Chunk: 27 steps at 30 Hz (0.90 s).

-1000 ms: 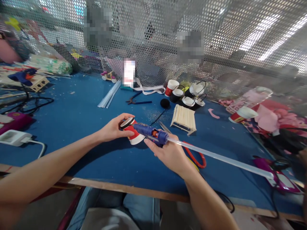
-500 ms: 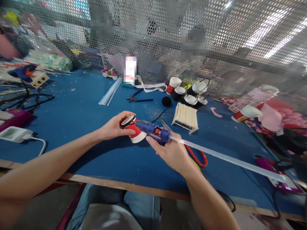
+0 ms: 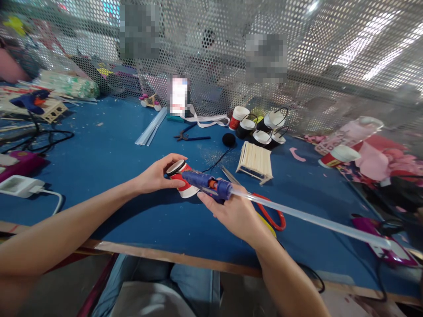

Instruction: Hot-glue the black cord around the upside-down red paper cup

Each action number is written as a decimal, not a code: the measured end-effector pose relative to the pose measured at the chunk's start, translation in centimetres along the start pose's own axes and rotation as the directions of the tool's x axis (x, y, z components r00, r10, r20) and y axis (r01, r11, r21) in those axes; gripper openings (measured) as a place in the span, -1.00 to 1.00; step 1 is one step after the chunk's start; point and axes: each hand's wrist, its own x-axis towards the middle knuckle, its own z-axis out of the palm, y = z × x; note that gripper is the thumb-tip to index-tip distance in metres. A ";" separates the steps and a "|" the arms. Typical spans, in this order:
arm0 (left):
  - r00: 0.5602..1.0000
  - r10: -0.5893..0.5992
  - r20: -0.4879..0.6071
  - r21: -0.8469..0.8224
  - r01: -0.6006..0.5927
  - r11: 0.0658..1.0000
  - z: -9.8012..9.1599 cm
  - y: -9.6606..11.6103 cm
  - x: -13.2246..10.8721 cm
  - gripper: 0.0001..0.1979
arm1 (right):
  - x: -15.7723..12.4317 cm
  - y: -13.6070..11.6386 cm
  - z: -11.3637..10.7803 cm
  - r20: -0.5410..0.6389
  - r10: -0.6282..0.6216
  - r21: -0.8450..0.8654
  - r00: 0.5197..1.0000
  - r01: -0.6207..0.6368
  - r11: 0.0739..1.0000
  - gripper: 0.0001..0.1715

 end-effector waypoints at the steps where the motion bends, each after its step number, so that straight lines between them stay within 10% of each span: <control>1: 1.000 -0.001 -0.001 -0.001 0.001 1.000 0.0 0.0 0.0 -0.38 | 0.0 0.0 0.0 -0.009 0.000 0.002 1.000 0.000 1.000 -0.56; 27: 0.996 0.026 0.082 -0.056 -0.021 0.998 -0.6 -0.1 0.1 -0.31 | 0.4 0.2 -0.3 -0.049 -0.012 0.023 0.999 0.013 1.000 -0.64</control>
